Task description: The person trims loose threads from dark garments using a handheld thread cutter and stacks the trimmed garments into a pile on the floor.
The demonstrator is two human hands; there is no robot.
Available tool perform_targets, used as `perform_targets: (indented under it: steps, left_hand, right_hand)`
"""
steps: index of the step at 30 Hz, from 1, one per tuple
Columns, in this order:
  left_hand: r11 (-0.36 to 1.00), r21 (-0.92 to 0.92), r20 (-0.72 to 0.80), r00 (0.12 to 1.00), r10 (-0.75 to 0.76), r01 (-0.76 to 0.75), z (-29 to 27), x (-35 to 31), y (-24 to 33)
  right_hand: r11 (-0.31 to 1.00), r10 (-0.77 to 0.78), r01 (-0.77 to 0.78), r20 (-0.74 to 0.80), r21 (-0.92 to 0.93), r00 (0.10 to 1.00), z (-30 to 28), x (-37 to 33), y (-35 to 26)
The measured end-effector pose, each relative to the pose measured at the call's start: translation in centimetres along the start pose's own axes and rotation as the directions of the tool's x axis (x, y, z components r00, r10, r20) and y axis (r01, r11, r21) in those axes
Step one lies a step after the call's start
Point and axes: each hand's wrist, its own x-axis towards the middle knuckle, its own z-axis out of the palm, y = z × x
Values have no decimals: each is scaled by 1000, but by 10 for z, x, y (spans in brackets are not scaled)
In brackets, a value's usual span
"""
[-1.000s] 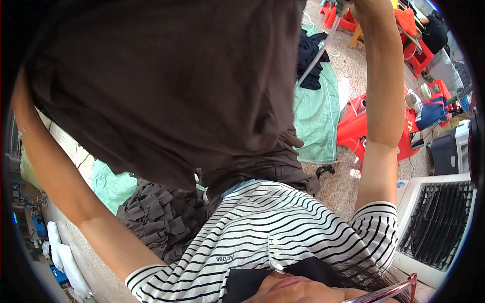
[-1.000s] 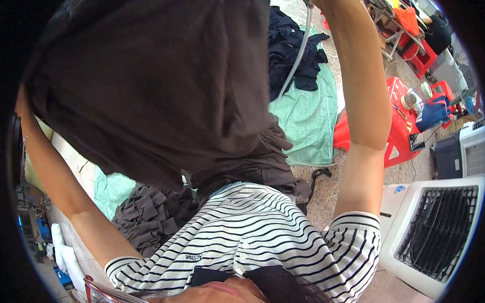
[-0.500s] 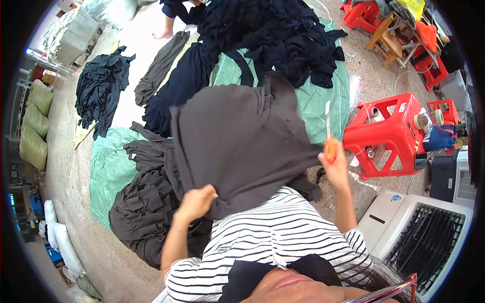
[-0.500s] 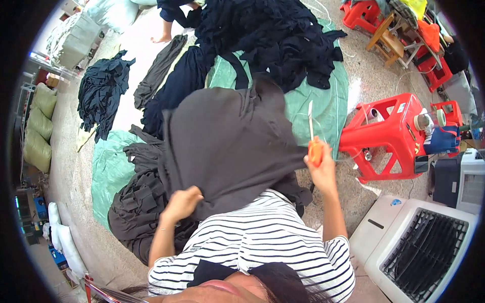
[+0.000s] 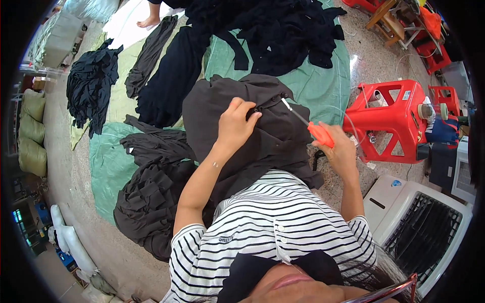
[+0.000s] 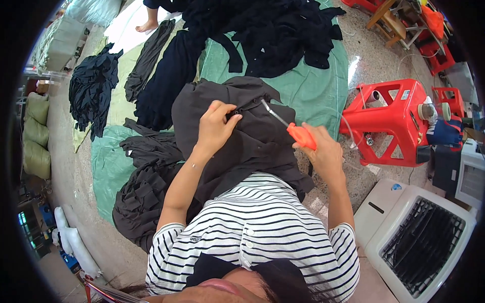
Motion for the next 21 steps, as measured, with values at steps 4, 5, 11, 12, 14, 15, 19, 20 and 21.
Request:
perform_targets:
  steps: [4, 5, 11, 12, 14, 15, 19, 20, 21]
  left_hand:
    - [996, 27, 229, 969, -95, 91, 4, 22, -19]
    - [987, -15, 343, 928, -144, 159, 1, 25, -21]
    - [471, -579, 568, 743, -352, 666, -8, 32, -42]
    - [401, -601, 587, 722, -366, 691, -9, 32, -42]
    - [358, -608, 601, 705, -377, 709, -9, 32, -42]
    - [316, -613, 615, 688, -385, 724, -9, 32, -43]
    - [269, -609, 631, 661, -407, 747, -11, 34, -46]
    - [268, -607, 633, 659, -406, 748, -9, 34, -46]
    - [268, -605, 635, 658, -405, 750, -8, 34, -47]
  right_hand:
    - [998, -65, 65, 36, -2, 997, 1, -3, -21]
    - [998, -60, 60, 38, -1, 997, 4, -4, -24]
    - [998, 28, -32, 59, 57, 998, 3, 2, -44]
    - [998, 29, -32, 61, 57, 998, 2, 2, -45]
    - [1000, 12, -12, 92, 6, 996, 2, 3, -47]
    - [1000, 12, -12, 92, 5, 996, 2, 4, -47]
    - [999, 2, 5, 133, -50, 991, 5, 5, -48]
    - [998, 12, -4, 134, -57, 991, 6, 6, -48]
    - [998, 13, -5, 132, -57, 991, 7, 6, -48]
